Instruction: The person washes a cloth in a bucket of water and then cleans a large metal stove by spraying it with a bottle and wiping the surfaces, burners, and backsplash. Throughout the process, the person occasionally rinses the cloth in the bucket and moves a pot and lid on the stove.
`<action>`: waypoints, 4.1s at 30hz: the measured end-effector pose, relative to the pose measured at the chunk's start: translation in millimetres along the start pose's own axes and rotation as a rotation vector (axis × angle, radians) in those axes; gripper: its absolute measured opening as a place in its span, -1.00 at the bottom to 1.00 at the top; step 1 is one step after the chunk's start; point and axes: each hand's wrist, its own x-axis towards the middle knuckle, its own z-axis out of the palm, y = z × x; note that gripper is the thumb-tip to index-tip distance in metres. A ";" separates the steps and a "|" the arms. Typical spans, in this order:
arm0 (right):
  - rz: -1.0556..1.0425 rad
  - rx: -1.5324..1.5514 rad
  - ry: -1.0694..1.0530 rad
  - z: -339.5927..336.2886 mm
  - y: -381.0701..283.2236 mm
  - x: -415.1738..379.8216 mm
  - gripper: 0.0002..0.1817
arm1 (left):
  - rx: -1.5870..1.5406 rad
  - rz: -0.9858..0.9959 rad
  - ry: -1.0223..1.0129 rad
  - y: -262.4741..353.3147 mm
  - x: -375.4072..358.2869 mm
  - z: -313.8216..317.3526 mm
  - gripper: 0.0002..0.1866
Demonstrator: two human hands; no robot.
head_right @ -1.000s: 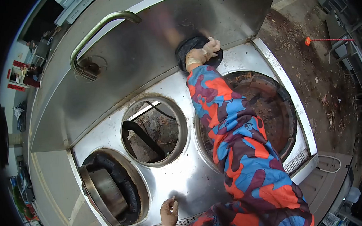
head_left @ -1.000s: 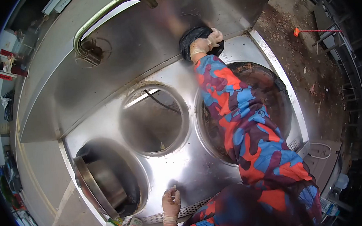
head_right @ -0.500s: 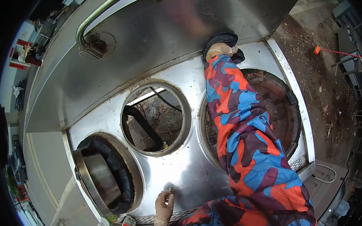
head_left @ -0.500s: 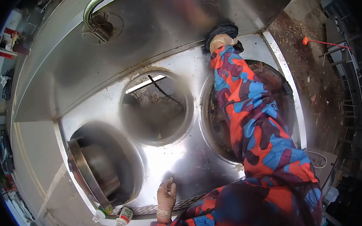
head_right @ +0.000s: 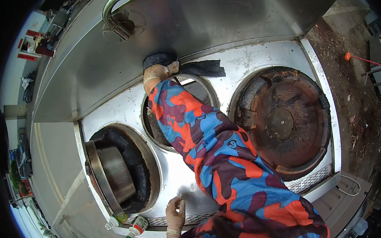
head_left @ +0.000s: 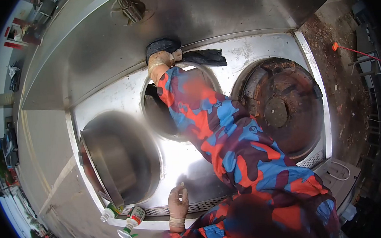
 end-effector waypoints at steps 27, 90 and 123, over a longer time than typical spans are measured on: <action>0.297 -0.827 -0.071 -356.5 372.2 71.8 -0.55 | 0.132 0.062 -0.099 48.9 16.1 23.0 -0.85; -0.189 -0.579 -0.117 -52.7 162.0 -347.6 -0.47 | 0.141 0.320 -0.048 -22.6 -148.4 -68.0 -0.78; 0.005 -0.252 0.025 -39.6 166.0 -532.1 -0.42 | 0.042 -0.081 0.100 -323.0 -335.5 -276.1 -0.67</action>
